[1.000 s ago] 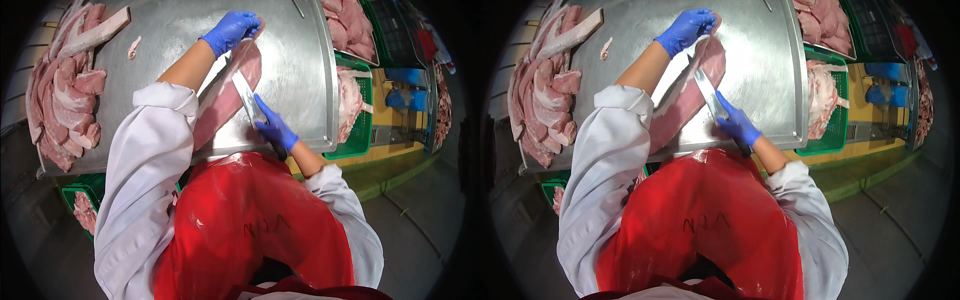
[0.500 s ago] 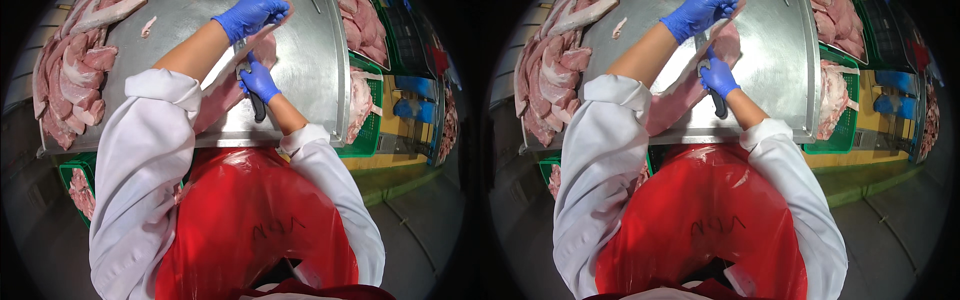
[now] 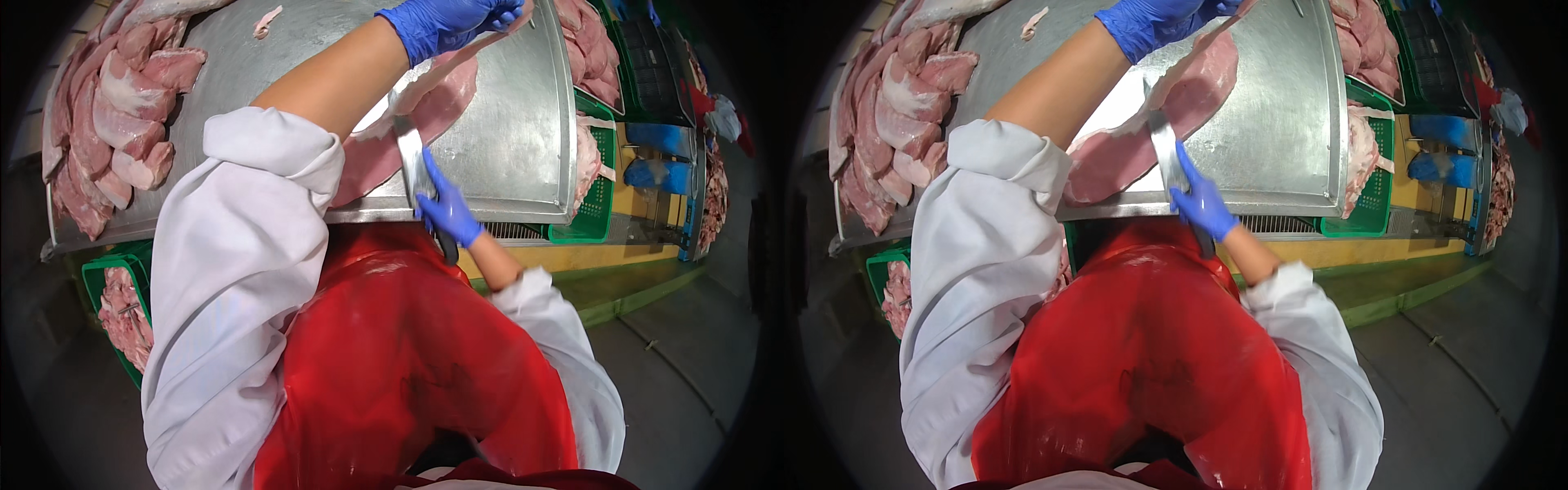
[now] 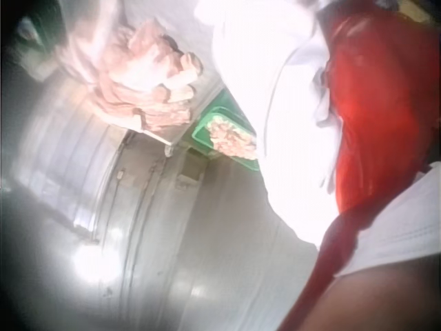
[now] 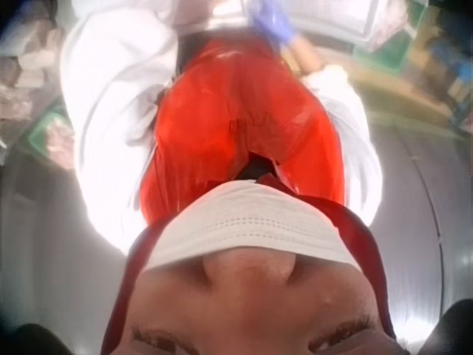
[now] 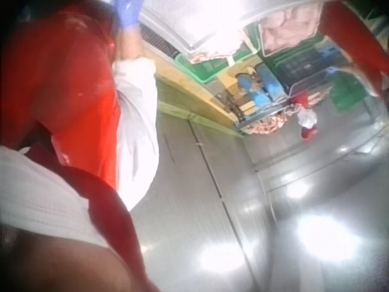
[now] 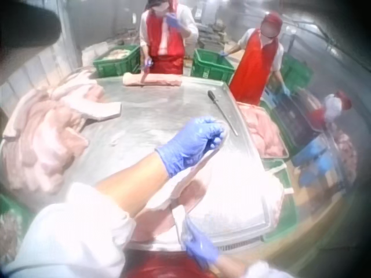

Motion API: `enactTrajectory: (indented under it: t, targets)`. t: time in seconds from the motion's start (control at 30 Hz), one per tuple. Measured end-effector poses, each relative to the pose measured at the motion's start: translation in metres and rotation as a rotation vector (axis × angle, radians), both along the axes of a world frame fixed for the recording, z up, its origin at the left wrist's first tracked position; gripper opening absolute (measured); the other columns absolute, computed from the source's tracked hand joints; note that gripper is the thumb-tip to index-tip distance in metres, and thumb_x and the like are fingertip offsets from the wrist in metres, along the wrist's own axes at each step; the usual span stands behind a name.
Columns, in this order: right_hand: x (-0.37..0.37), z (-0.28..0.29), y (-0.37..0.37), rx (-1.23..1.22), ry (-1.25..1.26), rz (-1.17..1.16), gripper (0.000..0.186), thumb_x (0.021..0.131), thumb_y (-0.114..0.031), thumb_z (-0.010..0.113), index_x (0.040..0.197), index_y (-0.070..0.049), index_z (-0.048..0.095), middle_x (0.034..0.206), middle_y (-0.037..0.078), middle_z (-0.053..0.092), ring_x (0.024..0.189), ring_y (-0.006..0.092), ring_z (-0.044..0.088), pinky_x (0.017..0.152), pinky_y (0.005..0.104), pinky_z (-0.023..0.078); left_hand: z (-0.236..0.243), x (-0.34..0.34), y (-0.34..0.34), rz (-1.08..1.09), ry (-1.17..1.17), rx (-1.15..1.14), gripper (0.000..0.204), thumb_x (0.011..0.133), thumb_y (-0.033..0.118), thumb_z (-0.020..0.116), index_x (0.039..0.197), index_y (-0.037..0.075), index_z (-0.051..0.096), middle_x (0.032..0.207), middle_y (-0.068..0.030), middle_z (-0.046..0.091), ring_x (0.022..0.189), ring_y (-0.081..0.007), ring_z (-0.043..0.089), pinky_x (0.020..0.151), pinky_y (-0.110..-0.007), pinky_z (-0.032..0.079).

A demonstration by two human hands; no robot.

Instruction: The person trims fat from pork belly slabs using a knife on a stainless steel table. They repeatedly cut away fat layers and place the trimmed meat into green crates while coworkers work nearby.

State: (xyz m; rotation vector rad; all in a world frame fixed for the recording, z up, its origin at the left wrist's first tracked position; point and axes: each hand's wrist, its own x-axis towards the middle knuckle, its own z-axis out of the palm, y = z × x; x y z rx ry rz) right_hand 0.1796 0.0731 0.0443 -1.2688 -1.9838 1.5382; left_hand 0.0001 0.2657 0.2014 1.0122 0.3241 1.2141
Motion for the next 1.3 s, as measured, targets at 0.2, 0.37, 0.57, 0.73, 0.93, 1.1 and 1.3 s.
enactTrajectory:
  t: [0.2,0.37,0.57,0.73,0.93,1.1,1.3]
  targets:
    - [-0.057,0.023,0.044,-0.056,-0.045,-0.140,0.078,0.093,-0.007,0.059,0.160,-0.026,0.026,0.082,0.015,0.071,0.066,0.0182,0.070,0.062,0.0338,0.058,0.084,-0.034,-0.047,-0.060,-0.188,0.180,0.014,0.097,0.016,0.058,0.093,0.002,0.061,0.076,-0.0009,0.056,0.064,-0.0077,0.048,0.059,-0.021,0.041]
    - [-0.049,0.017,0.094,-0.033,-0.213,-0.150,0.078,0.094,-0.008,0.060,0.161,-0.026,0.025,0.081,0.013,0.070,0.062,0.0175,0.067,0.058,0.0328,0.057,0.138,-0.097,-0.125,-0.012,-0.185,0.236,0.020,0.097,0.019,0.059,0.102,0.000,0.060,0.082,-0.0041,0.055,0.072,-0.0100,0.049,0.067,-0.023,0.043]
    - [-0.040,0.046,0.058,-0.189,-0.267,-0.041,0.079,0.092,-0.006,0.056,0.162,-0.023,0.021,0.081,0.014,0.068,0.059,0.0179,0.065,0.055,0.0321,0.054,0.117,-0.233,-0.282,0.190,-0.208,-0.009,0.042,0.091,0.028,0.064,0.120,-0.001,0.053,0.113,-0.0132,0.055,0.107,-0.0220,0.050,0.095,-0.037,0.038]
    - [-0.015,0.047,0.017,-0.342,-0.166,-0.088,0.080,0.093,-0.002,0.053,0.162,-0.021,0.018,0.076,0.010,0.065,0.056,0.0148,0.061,0.051,0.0303,0.051,0.072,-0.239,-0.405,0.749,0.437,-0.153,0.041,0.080,0.032,0.082,0.094,0.006,0.053,0.081,-0.0021,0.050,0.071,-0.0141,0.049,0.060,-0.026,0.040]
    - [-0.017,0.057,-0.020,-0.278,-0.221,-0.008,0.081,0.095,-0.002,0.051,0.163,-0.017,0.009,0.067,0.007,0.061,0.051,0.0149,0.057,0.048,0.0304,0.049,-0.001,-0.260,-0.467,0.169,1.286,-0.621,0.028,0.085,0.023,0.075,0.094,0.000,0.060,0.088,-0.0123,0.064,0.072,-0.0220,0.061,0.067,-0.032,0.050]
    - [0.043,0.146,-0.103,-0.552,-0.134,-0.049,0.080,0.093,0.003,0.052,0.162,-0.020,0.019,0.088,0.011,0.066,0.057,0.0138,0.062,0.050,0.0281,0.052,-0.107,-0.226,-0.418,0.597,1.773,-0.142,0.049,0.083,0.034,0.074,0.110,-0.004,0.061,0.105,-0.0237,0.067,0.097,-0.0431,0.064,0.086,-0.048,0.052]
    - [0.000,0.045,0.047,-0.045,-0.205,-0.227,0.081,0.090,-0.008,0.056,0.162,-0.023,0.021,0.089,0.020,0.071,0.068,0.0237,0.069,0.066,0.0367,0.056,-0.197,-0.097,-0.290,0.799,1.547,0.069,0.056,0.079,0.040,0.076,0.116,0.000,0.059,0.114,-0.0218,0.057,0.107,-0.0423,0.056,0.093,-0.049,0.049]
